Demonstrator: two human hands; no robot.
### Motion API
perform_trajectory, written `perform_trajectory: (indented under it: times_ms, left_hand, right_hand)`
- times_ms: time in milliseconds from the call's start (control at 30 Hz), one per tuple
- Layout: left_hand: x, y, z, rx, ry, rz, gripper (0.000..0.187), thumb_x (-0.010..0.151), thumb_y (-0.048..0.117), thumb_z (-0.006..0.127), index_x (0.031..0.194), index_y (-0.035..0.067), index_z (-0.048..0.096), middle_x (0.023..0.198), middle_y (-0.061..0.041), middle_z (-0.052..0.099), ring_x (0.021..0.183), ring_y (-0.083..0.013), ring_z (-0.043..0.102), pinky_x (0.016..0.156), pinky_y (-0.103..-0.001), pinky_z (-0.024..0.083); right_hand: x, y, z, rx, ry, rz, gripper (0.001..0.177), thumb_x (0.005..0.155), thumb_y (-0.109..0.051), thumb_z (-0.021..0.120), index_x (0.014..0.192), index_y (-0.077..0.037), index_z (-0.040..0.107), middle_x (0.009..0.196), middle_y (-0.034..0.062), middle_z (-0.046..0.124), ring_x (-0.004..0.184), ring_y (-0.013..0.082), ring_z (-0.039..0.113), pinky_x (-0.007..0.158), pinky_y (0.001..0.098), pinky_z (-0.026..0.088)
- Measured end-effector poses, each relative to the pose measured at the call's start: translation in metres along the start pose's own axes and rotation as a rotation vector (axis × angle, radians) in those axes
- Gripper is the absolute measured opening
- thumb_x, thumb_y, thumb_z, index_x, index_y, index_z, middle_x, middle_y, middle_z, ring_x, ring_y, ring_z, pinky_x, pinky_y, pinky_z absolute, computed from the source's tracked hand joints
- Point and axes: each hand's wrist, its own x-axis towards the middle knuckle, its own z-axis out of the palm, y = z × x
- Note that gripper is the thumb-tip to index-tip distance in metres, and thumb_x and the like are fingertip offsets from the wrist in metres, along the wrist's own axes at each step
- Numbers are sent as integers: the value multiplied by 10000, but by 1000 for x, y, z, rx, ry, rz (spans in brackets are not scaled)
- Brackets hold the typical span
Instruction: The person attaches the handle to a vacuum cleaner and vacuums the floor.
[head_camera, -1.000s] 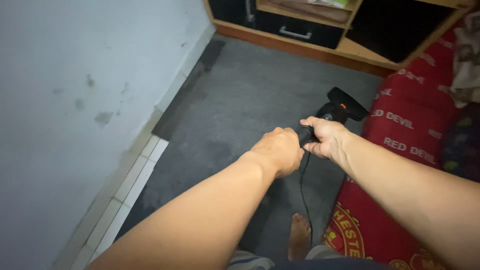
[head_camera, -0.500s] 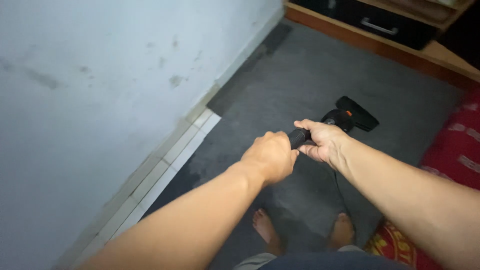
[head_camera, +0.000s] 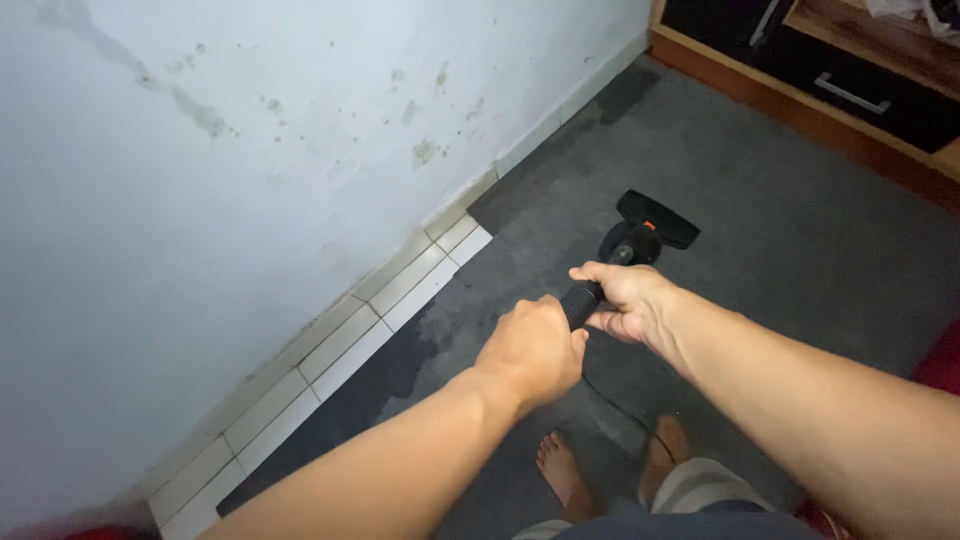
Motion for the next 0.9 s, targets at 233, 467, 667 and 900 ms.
perform_trajectory:
  times_ms: [233,467,667,900]
  left_hand:
    - [37,19,1,23,-3,14,415,948,316,659,1141,-50,645,1088,-273,709,1053,-411,710,917,-460,584]
    - [94,63,-2,26,-19,33,397,935,305,662,1151,-28,651,1112,-255,714,1082,-407,694,941,-465,563]
    - [164,118,-8,39,-49,53,412,936,319,667,1129,-45,680,1138,-271,704,1105,-411,687,960,-458,557]
    - [233,155,-30,52,-52,64,391,924,340,668,1096,-5,729,1133,-267,709,1112,-407,684,959,-454,566]
  right_hand:
    - [22,-29,-18,52,11,-24,308,916,-112,731,1073,63,532,1119,185,585,991,293,708,880,435,608]
    - [37,-86,-38,36,83,-55,307,908,-110,724,1094,65,553,1108,157,572,981,289,694,879,448,609]
    - [98,-153,-80,105,24,-32,372,930,-146,711,1141,98,526,1152,225,615,1001,319,724,856,414,614]
    - [80,-215,-72,126,109,-145,395,901,-227,755,1119,37,557,1070,180,646,860,274,700,763,418,638]
